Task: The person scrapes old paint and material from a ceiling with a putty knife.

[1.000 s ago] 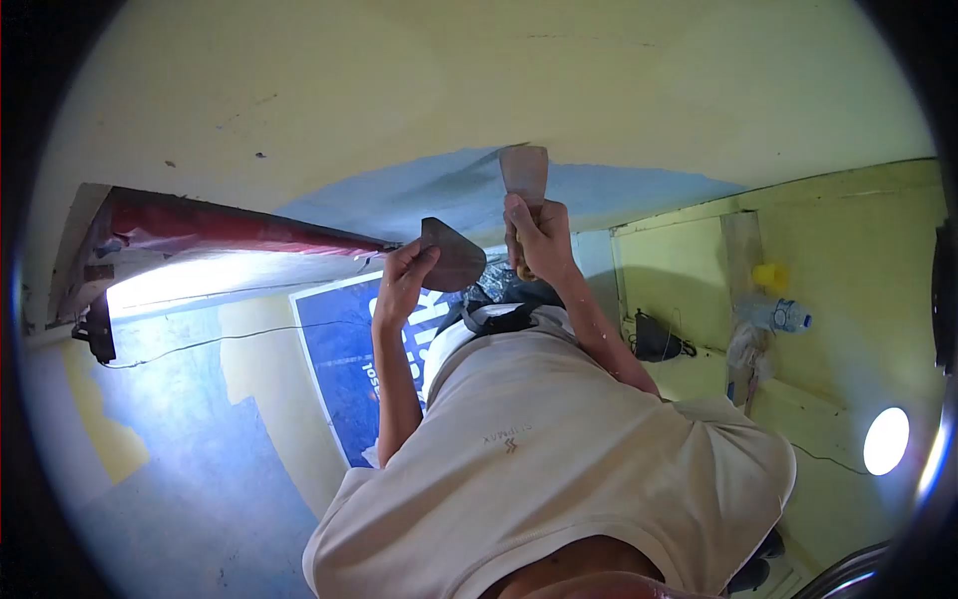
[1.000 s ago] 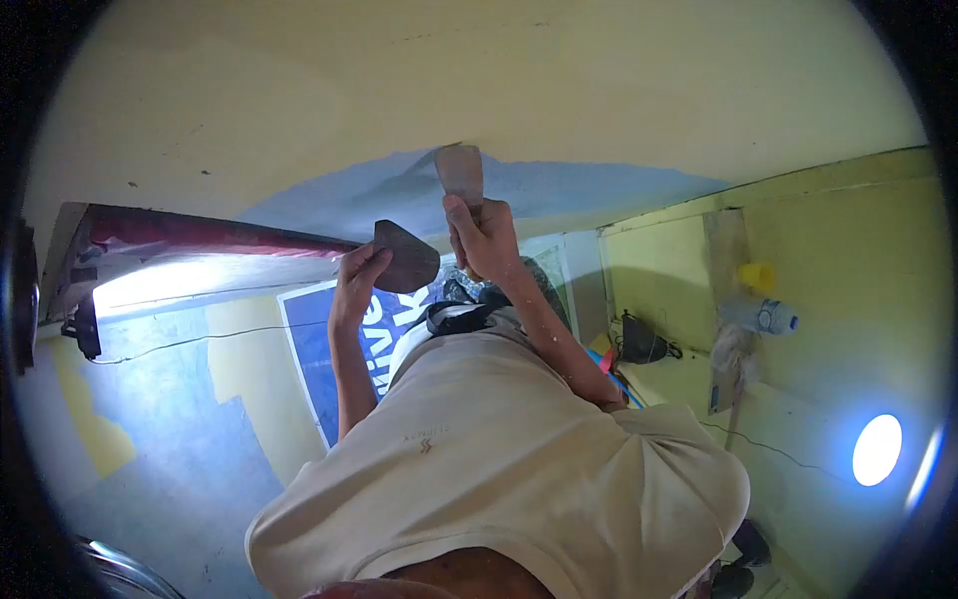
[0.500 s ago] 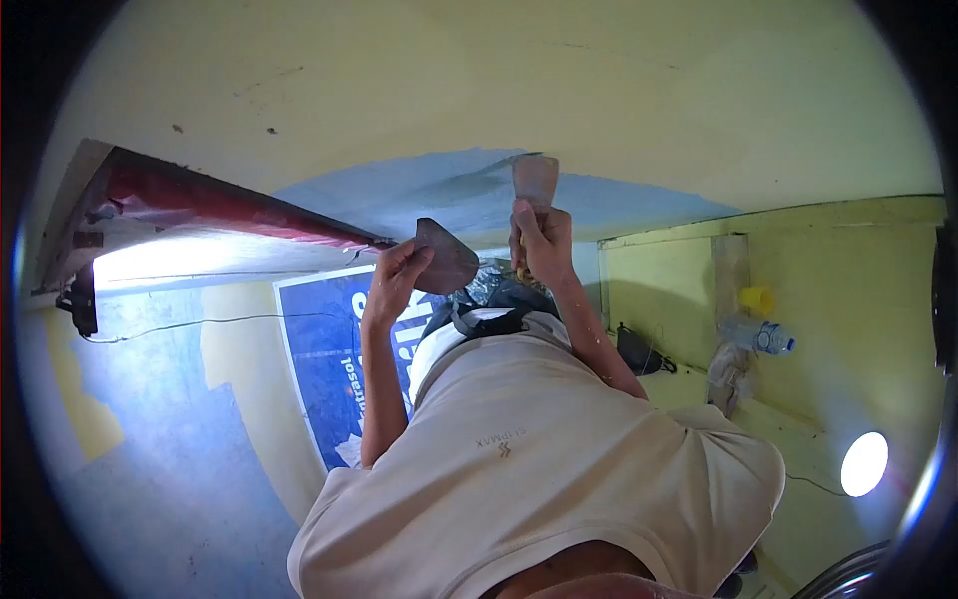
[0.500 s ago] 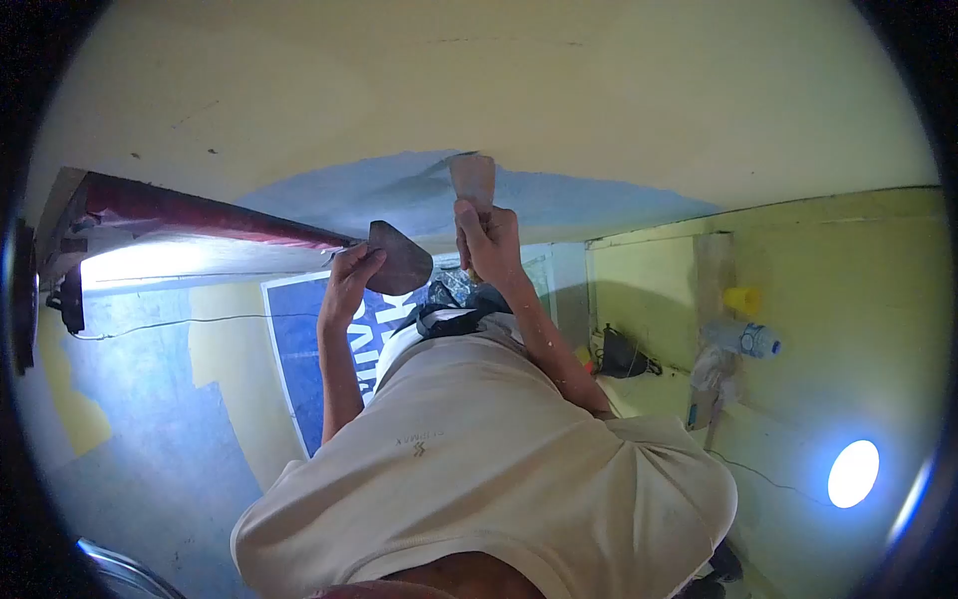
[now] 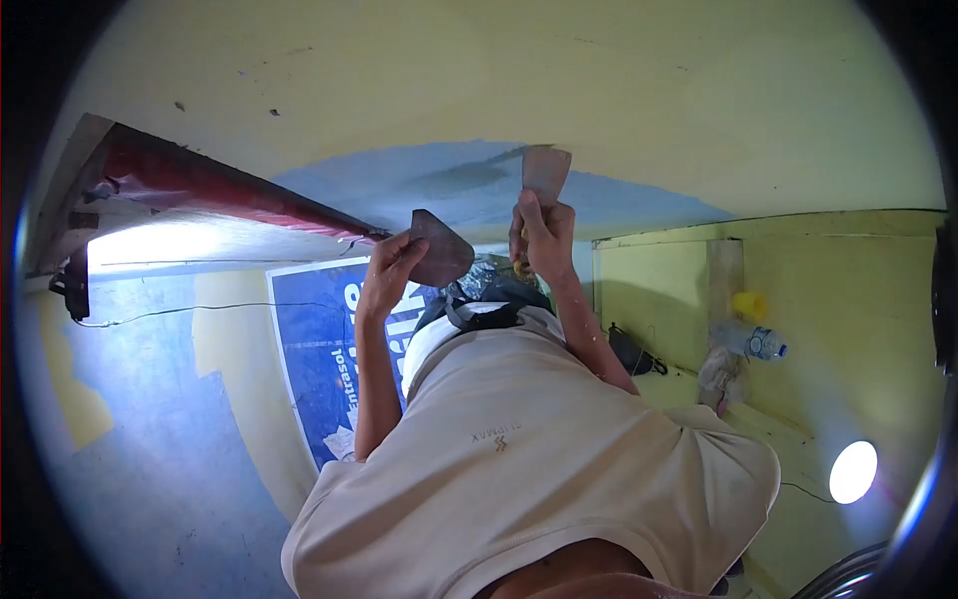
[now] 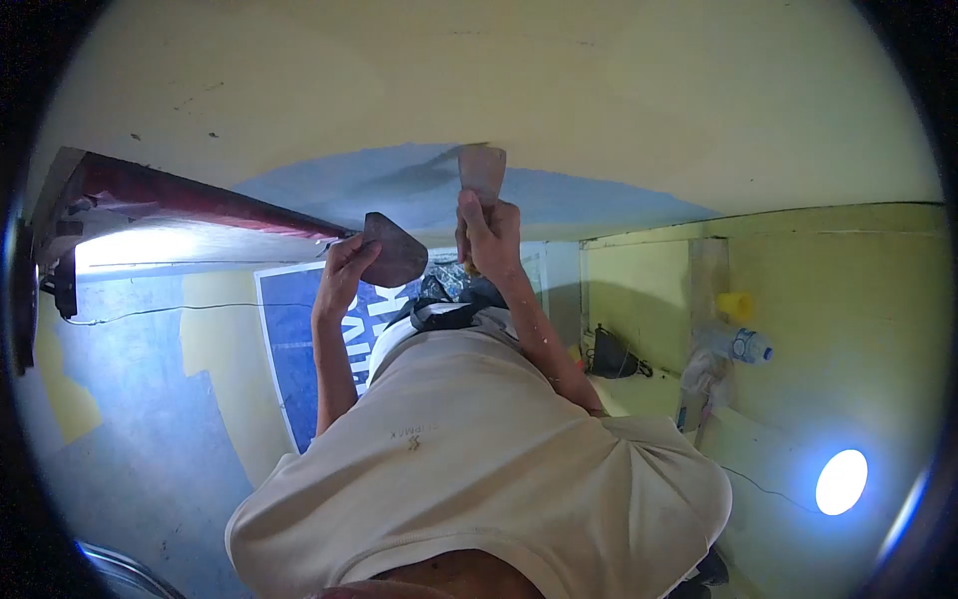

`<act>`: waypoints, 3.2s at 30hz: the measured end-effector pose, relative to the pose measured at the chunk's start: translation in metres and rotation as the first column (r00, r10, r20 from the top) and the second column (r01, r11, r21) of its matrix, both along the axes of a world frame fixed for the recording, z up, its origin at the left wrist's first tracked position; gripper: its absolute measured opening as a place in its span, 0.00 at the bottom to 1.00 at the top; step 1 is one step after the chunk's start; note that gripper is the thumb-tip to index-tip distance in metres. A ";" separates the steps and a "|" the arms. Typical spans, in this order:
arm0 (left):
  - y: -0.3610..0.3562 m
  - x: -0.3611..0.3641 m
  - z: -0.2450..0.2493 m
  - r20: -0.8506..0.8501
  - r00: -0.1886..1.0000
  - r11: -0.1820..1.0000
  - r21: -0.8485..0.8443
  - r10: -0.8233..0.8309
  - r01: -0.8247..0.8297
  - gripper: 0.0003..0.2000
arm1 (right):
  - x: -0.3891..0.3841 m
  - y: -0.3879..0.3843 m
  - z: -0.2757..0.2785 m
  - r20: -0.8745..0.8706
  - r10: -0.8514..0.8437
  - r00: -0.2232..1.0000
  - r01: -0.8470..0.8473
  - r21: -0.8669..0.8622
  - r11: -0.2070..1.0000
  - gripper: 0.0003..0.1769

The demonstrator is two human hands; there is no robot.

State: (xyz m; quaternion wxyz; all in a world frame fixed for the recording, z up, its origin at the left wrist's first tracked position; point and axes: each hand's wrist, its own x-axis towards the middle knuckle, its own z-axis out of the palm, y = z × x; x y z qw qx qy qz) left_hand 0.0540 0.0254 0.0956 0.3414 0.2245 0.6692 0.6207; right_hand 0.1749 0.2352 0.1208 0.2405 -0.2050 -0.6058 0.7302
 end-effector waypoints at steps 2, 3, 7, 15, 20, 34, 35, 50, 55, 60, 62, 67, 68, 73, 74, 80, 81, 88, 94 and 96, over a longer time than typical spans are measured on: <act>-0.005 -0.001 -0.007 -0.015 0.999 0.997 -0.067 -0.031 0.030 0.10 | 0.000 0.004 0.003 -0.025 0.038 0.999 -0.037 0.046 0.998 0.25; -0.005 -0.001 0.000 -0.027 0.999 0.995 -0.093 -0.045 0.042 0.10 | 0.004 0.003 -0.002 -0.008 0.010 1.000 -0.010 0.033 0.999 0.25; -0.001 -0.004 -0.004 -0.015 1.000 0.999 -0.045 -0.003 0.002 0.10 | 0.002 0.001 0.005 0.008 -0.025 1.000 0.025 0.022 0.999 0.26; -0.001 -0.001 0.001 -0.001 1.000 1.000 -0.016 -0.018 0.018 0.11 | 0.001 0.002 -0.007 -0.011 0.015 1.000 -0.015 0.004 1.000 0.25; 0.002 0.003 0.002 0.003 1.000 0.999 -0.040 -0.012 0.012 0.10 | 0.002 0.012 -0.013 0.019 0.050 0.999 -0.052 0.126 0.991 0.25; -0.015 0.008 -0.009 0.037 0.997 0.995 -0.074 0.074 -0.071 0.10 | 0.006 0.016 -0.007 -0.057 0.103 0.993 -0.098 0.088 0.991 0.19; -0.015 0.010 -0.008 0.092 0.991 0.996 -0.018 0.093 -0.091 0.10 | 0.004 0.016 -0.005 -0.043 0.122 0.992 -0.116 0.120 0.986 0.19; -0.025 0.012 -0.002 0.120 0.981 0.987 0.020 0.154 -0.157 0.12 | -0.001 -0.002 -0.010 -0.008 0.128 0.992 -0.125 0.173 0.977 0.23; -0.022 0.014 -0.002 0.138 0.978 0.982 0.077 0.159 -0.171 0.12 | 0.001 0.003 -0.009 -0.005 0.119 0.993 -0.115 0.218 0.969 0.22; -0.025 0.013 0.002 0.075 0.983 0.985 0.032 0.167 -0.170 0.12 | 0.003 0.000 -0.001 -0.056 0.117 0.992 -0.108 0.142 0.984 0.23; -0.027 0.013 -0.003 0.057 0.987 0.988 0.009 0.153 -0.154 0.13 | 0.005 0.003 -0.004 -0.023 0.101 0.995 -0.095 0.187 0.978 0.23; -0.028 0.014 -0.004 0.050 0.983 0.984 0.030 0.176 -0.178 0.13 | 0.004 0.001 0.000 -0.062 0.052 0.997 -0.045 0.116 0.992 0.23; -0.027 0.013 -0.008 0.054 0.983 0.984 0.037 0.175 -0.177 0.13 | 0.004 0.000 0.004 -0.082 0.032 0.996 -0.025 0.093 0.995 0.23; -0.030 0.011 -0.009 0.023 0.987 0.987 -0.026 0.161 -0.160 0.12 | 0.012 0.010 -0.003 -0.060 0.039 0.997 -0.029 0.163 0.986 0.22; -0.031 0.012 -0.009 0.032 0.986 0.986 -0.014 0.165 -0.164 0.12 | 0.011 0.009 -0.005 -0.065 0.045 0.997 -0.034 0.166 0.986 0.22; -0.029 0.011 -0.001 0.076 0.986 0.987 0.048 0.150 -0.154 0.12 | 0.007 0.007 -0.006 -0.045 0.025 0.999 -0.018 0.156 0.988 0.22; -0.031 0.008 -0.002 0.010 0.992 0.992 -0.026 0.126 -0.125 0.13 | 0.007 0.005 -0.004 -0.034 0.005 0.999 0.000 0.136 0.991 0.22; -0.032 0.010 -0.003 0.043 0.992 0.993 0.017 0.120 -0.121 0.13 | 0.008 0.007 0.000 -0.037 0.026 0.999 -0.020 0.152 0.988 0.22; -0.031 0.011 -0.010 0.055 0.987 0.988 0.005 0.154 -0.154 0.12 | 0.009 0.010 -0.009 -0.020 0.035 0.999 -0.032 0.140 0.990 0.23; -0.033 0.009 -0.016 0.064 0.985 0.987 0.018 0.158 -0.159 0.12 | 0.010 0.011 -0.009 -0.030 0.023 0.999 -0.019 0.129 0.992 0.23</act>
